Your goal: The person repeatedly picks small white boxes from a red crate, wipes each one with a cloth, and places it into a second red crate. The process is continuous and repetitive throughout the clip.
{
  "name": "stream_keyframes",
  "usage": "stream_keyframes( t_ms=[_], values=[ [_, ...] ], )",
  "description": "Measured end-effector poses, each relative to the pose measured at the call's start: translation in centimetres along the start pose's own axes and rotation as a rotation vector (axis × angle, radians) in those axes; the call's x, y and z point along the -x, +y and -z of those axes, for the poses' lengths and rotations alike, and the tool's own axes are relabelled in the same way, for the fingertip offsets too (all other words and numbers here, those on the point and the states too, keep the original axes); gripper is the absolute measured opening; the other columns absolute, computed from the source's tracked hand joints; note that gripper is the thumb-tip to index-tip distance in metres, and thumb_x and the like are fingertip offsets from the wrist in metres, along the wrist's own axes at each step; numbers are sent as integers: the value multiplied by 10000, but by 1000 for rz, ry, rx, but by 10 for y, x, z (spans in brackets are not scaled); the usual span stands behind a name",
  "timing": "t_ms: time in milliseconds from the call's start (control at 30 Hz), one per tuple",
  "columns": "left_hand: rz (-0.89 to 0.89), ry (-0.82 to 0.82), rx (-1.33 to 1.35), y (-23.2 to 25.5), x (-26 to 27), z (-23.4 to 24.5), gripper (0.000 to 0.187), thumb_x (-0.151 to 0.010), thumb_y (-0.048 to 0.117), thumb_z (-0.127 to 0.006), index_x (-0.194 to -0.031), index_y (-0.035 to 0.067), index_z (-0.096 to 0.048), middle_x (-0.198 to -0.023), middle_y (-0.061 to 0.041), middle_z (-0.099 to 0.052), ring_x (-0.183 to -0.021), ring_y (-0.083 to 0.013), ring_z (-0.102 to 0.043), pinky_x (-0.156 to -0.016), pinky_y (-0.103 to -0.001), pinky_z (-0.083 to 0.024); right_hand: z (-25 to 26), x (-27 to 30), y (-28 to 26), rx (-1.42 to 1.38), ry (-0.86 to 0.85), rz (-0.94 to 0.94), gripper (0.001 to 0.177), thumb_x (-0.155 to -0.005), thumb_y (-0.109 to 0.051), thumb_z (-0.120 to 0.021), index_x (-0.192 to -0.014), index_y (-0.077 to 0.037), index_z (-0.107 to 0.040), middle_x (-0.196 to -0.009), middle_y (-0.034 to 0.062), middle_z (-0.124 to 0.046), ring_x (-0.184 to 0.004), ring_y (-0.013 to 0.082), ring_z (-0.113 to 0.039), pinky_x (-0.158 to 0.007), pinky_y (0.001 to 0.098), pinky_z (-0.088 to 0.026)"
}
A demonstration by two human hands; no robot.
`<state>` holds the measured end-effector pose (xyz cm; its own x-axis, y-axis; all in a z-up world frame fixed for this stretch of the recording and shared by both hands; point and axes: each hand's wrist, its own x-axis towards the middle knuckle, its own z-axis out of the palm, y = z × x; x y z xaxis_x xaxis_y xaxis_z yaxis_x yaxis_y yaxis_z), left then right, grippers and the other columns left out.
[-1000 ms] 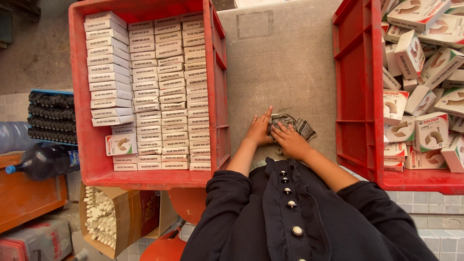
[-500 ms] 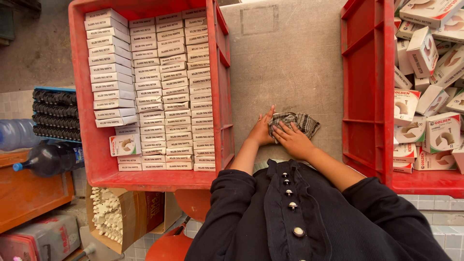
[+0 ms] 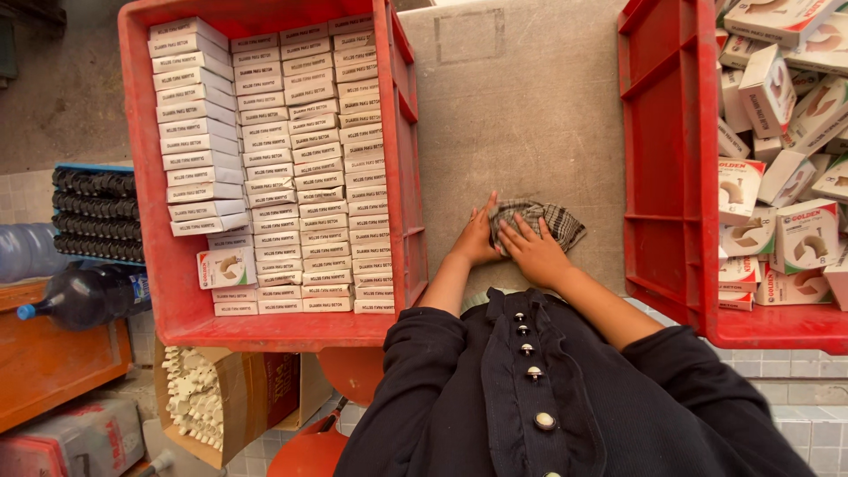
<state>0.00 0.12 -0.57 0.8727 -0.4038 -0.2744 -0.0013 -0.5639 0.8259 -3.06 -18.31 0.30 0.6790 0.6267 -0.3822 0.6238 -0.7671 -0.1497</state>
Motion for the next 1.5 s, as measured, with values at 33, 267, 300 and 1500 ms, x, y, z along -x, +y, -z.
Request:
stream_keyframes(
  t_ms=[33,267,300,1500],
  values=[
    [2,-2,-1,-1,2,1,1321,-514,171,-774,-1572,74,13,-1477,-169,-391,-1399,-366,-363,-1195,-543,-137,2,5,-3,-3,0,0,615,-958,-206,-479,-1530,-197,-254,-1637,1,-126,-1508,287,-38,-1148,622,-37],
    [-28,8,-31,10,4,2,1335,-510,193,-809,-1564,67,0,-1465,-193,-398,-1387,-394,-372,-1174,-592,-170,6,-4,19,-27,-12,19,776,-851,-156,-588,-1533,-254,-232,-1638,-61,-119,-1509,226,-57,-1170,588,-68],
    [-33,16,-76,16,2,6,1353,-501,212,-833,-1558,52,-4,-1464,-220,-389,-1382,-404,-377,-1169,-600,-194,6,-11,24,-106,-55,-74,898,-787,-163,-668,-1546,-236,-195,-1649,-49,-76,-1517,236,-12,-1174,600,-56],
    [-92,81,190,10,-8,3,1300,-495,86,-783,-1567,107,-46,-1425,-218,-442,-1340,-422,-419,-1111,-499,-376,-4,15,9,-196,379,135,759,-700,44,-471,-1446,-78,-400,-1532,138,-360,-1477,359,-203,-1153,528,-193]
  ],
)
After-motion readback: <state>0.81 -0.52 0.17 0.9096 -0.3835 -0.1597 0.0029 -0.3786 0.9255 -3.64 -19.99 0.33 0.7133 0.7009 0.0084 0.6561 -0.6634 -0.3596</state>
